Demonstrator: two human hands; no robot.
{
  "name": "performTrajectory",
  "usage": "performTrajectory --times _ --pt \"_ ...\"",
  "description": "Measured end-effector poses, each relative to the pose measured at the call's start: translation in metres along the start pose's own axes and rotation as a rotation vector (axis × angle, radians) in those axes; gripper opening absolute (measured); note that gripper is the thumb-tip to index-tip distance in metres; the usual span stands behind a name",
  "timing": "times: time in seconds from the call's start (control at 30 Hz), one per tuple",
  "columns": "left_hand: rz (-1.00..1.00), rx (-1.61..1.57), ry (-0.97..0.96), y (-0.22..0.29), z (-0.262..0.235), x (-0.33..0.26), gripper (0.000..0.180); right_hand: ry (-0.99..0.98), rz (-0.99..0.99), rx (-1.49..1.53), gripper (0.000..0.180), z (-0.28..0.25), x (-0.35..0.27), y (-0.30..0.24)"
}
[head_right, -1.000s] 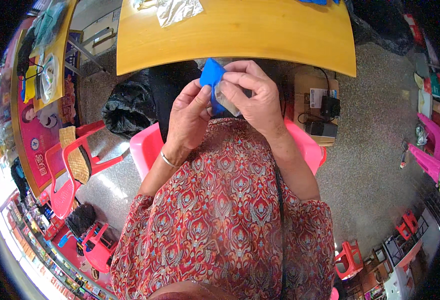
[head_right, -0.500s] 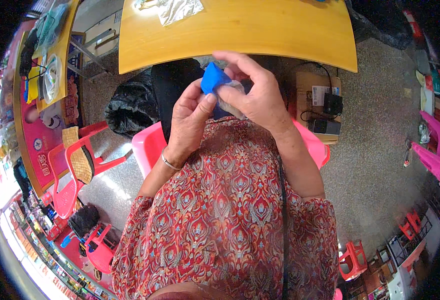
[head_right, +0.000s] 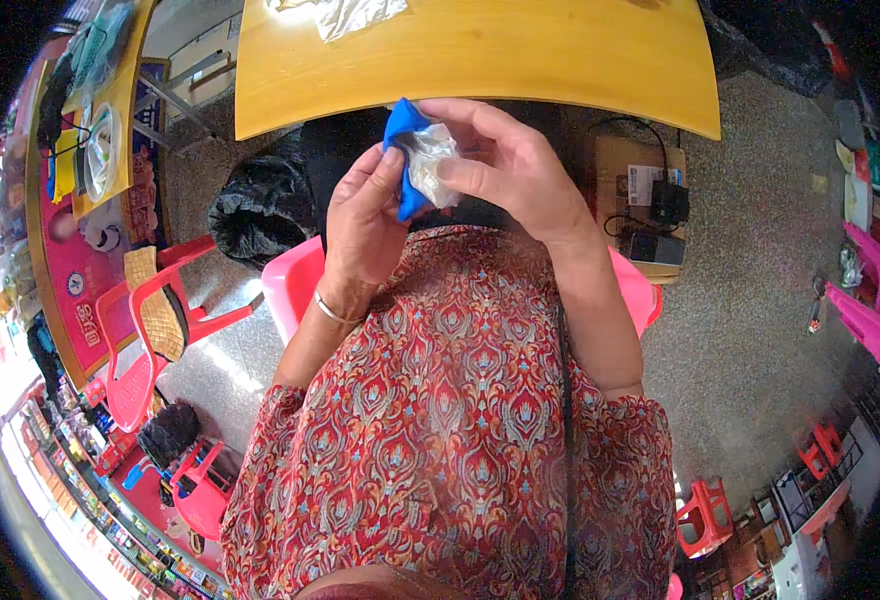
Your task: The person sits at a table and repeatedly stuffs small clear plastic bags containing a granular substance into blue balloons. They stretch the balloon opening, insert the bag, and tie the balloon closed. The person handles multiple balloons and bags throughout the clip.
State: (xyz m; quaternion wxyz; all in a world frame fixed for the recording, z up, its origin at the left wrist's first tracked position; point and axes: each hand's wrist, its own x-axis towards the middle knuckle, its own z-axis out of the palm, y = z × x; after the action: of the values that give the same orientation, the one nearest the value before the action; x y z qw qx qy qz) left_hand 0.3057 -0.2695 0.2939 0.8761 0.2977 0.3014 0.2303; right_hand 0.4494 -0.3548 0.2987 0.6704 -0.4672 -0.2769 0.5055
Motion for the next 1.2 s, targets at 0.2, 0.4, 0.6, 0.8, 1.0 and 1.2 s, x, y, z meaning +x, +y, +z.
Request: performTrajectory --times 0.2,0.4,0.6,0.8,1.0,1.2 --pt "-0.078 -0.068 -0.127 0.001 -0.002 -0.004 0.031 0.257 -0.218 -0.344 0.035 0.006 0.000 0.013" --pt "0.019 -0.040 -0.022 -0.003 0.008 -0.002 0.026 0.397 -0.394 -0.670 0.024 0.018 -0.003 0.011" --pt "0.011 -0.105 0.043 0.006 0.017 -0.002 0.027 0.158 -0.590 -1.171 0.040 0.015 -0.008 0.002" --pt "0.075 0.010 -0.021 -0.007 0.007 -0.004 0.029 0.101 -0.530 -1.108 0.044 0.012 -0.003 0.005" --pt "-0.057 -0.074 -0.090 -0.003 -0.004 0.008 0.032 0.065 -0.461 -0.969 0.039 0.014 0.004 0.008" --pt "-0.072 -0.126 -0.131 -0.005 -0.005 0.007 0.034 0.182 -0.519 -0.971 0.030 0.010 0.002 0.010"
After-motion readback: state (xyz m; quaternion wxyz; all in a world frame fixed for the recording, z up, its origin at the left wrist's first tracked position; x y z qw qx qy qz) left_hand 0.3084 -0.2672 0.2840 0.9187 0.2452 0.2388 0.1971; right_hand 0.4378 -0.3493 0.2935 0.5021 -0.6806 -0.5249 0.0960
